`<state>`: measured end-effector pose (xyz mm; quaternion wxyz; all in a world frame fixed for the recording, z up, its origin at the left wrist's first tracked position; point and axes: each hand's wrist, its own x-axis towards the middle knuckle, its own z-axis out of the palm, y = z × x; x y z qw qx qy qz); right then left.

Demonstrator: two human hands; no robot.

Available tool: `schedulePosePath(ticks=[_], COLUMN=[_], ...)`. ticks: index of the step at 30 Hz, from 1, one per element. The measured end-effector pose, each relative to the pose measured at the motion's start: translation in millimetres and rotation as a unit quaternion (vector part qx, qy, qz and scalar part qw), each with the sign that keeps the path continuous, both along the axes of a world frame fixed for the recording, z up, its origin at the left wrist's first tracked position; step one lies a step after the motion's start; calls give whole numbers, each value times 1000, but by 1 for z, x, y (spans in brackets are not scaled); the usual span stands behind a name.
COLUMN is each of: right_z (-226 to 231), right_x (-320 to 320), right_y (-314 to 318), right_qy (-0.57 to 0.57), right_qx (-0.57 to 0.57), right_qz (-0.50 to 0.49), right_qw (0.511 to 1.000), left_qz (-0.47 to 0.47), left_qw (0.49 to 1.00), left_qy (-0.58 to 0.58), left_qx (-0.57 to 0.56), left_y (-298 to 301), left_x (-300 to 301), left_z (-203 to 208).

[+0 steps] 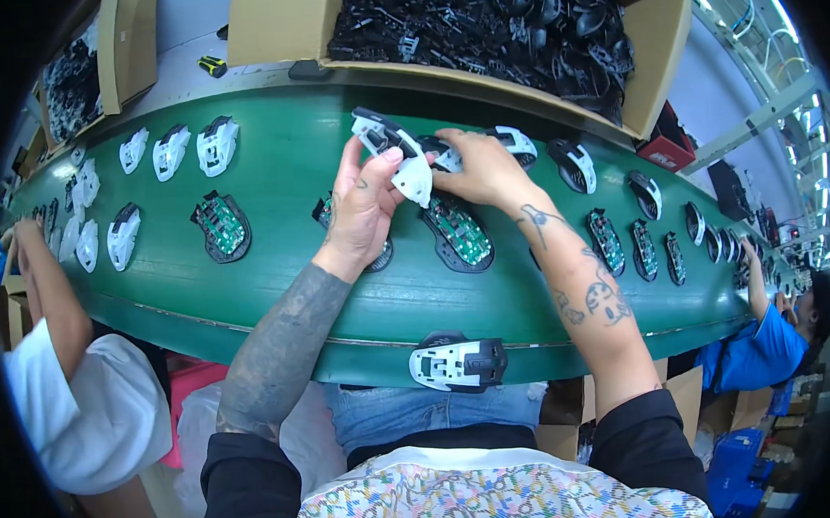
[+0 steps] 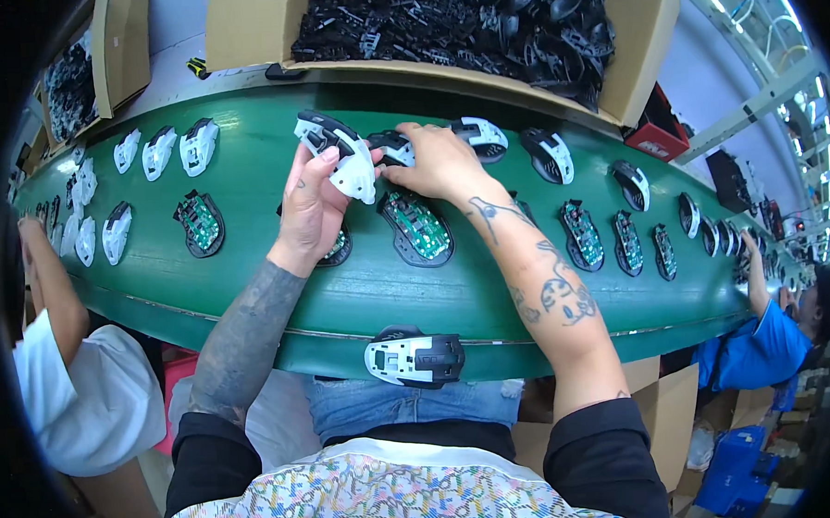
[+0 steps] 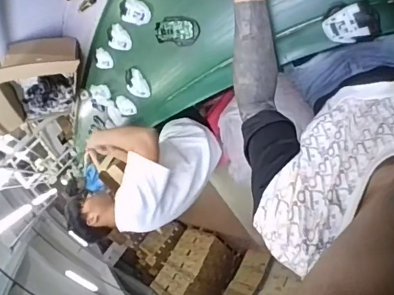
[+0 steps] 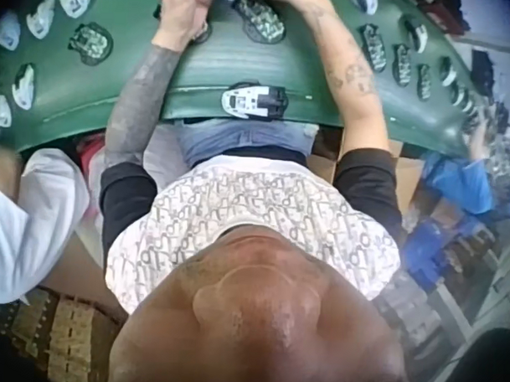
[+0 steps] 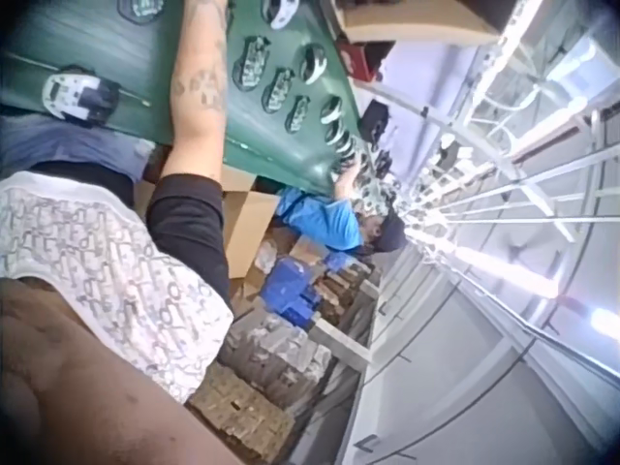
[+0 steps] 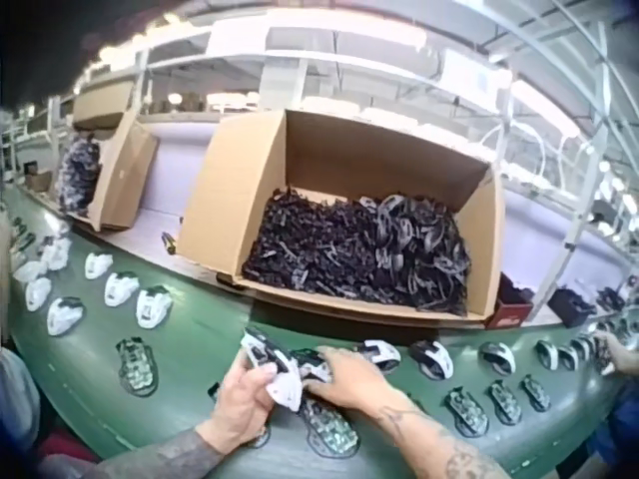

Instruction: The person assembles small electronic devices on a green workbench. They repeatedly pick up white plastic housings and black components, fit them together, and place the assembled units in a row.

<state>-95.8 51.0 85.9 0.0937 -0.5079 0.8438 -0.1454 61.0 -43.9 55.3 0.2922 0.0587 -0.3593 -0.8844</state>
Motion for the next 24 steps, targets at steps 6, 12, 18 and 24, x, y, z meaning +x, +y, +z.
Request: schedulePosePath(ticks=[6,12,18,24], right_z=[30,51,45,59], right_x=[-1,-50,-115,-110], right_y=[-18,-40,-74,-55], right_qy=[14,39,93,76], right_qx=[-96,-213,-10,-49], right_qz=[51,-53,-128,-147], right_qw=[994,975,987,985], left_qz=[55,90,113,103], left_qw=[996,993,988,989], left_qy=[-16,-44,-67,-78], left_qx=[65,65,76,72], left_y=[-6,-6,-7,-8], left_x=[-3,-3,-4,-3], left_z=[-7,-6,-12,-12])
